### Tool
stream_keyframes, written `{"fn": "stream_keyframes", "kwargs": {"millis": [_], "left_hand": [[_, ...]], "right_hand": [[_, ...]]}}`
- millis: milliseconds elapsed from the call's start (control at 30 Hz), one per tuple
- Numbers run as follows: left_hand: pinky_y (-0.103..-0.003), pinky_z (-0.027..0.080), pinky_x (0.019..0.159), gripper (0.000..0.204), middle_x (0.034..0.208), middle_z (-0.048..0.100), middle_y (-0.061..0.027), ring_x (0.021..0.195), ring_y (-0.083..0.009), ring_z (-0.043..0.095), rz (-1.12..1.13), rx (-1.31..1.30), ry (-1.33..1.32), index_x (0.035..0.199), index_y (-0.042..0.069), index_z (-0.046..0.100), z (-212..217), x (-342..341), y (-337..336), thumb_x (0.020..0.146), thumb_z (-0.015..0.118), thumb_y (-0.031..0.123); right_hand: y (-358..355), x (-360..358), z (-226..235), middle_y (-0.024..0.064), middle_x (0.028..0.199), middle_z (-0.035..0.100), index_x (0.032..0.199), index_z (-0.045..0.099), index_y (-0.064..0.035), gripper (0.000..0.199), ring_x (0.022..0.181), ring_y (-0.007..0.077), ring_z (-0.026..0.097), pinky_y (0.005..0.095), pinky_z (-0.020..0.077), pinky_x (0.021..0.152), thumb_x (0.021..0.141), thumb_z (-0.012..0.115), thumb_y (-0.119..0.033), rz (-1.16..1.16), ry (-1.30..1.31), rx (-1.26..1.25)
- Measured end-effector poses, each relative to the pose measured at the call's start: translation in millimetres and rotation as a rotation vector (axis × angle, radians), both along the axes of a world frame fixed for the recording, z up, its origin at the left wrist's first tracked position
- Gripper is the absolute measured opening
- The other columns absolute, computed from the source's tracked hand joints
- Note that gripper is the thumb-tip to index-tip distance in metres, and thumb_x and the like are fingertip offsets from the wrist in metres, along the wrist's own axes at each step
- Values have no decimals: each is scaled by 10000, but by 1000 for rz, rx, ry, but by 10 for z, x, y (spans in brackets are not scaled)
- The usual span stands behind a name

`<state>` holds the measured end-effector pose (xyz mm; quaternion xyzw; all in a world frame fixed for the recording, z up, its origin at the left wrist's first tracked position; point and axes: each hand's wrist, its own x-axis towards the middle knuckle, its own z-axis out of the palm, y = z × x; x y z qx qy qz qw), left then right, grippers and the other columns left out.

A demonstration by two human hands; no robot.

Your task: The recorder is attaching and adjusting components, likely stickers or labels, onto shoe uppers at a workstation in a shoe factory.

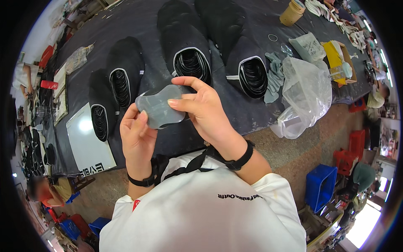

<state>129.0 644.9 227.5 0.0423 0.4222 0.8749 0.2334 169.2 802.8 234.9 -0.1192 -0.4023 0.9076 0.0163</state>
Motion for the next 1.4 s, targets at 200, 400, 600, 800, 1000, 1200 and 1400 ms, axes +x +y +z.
{"fn": "stream_keyframes", "kwargs": {"millis": [200,400,600,800,1000,1200,1400], "left_hand": [[-280,489,794,211,965,599,-109,894,-154,599,-61,219,-87,1042,-42,513,-96,-32,-151,876,538,85],[-200,416,738,275,979,575,-41,837,-72,512,55,-347,458,1072,-40,523,-283,-76,-353,924,499,190],[-222,399,818,290,1041,560,-56,920,-97,511,-19,-379,613,1150,-43,483,-251,-51,-566,902,512,105],[-190,419,716,229,940,596,-62,830,-76,543,-95,-433,382,1054,-56,551,-184,-189,-831,844,585,29],[-166,357,543,94,704,555,0,617,-36,466,20,-626,462,877,-50,616,-143,-149,-933,805,619,11],[-215,393,545,59,702,558,-86,591,-121,512,-15,-762,809,834,-51,578,-67,-186,-1132,800,594,-6],[-266,432,567,60,735,575,-126,612,-221,558,23,-750,843,838,-46,572,-56,-186,-1146,790,588,-14]], "right_hand": [[-145,-4,-53,99,865,641,1185,410,22,436,782,114,608,222,456,714,798,607,-17,110,6,-131],[-501,-74,-233,110,997,573,1164,407,7,358,903,125,554,236,453,791,840,557,-19,-29,-127,-219],[-713,-92,-332,130,1076,520,1218,359,21,361,966,152,552,265,466,853,880,479,-21,-26,-194,-376],[-837,-40,-177,96,1079,520,1145,498,-61,367,980,184,475,285,381,814,793,602,-54,-269,-19,856],[-1109,16,-88,31,961,606,864,660,-63,237,845,152,502,333,251,773,634,632,-111,-491,542,1971],[-1194,0,-52,15,879,607,811,631,-42,206,757,139,514,353,241,722,617,618,-110,-510,663,2052],[-1110,-53,-29,-40,898,629,865,602,-103,265,728,146,511,357,255,733,615,689,-88,-286,585,1827]]}}
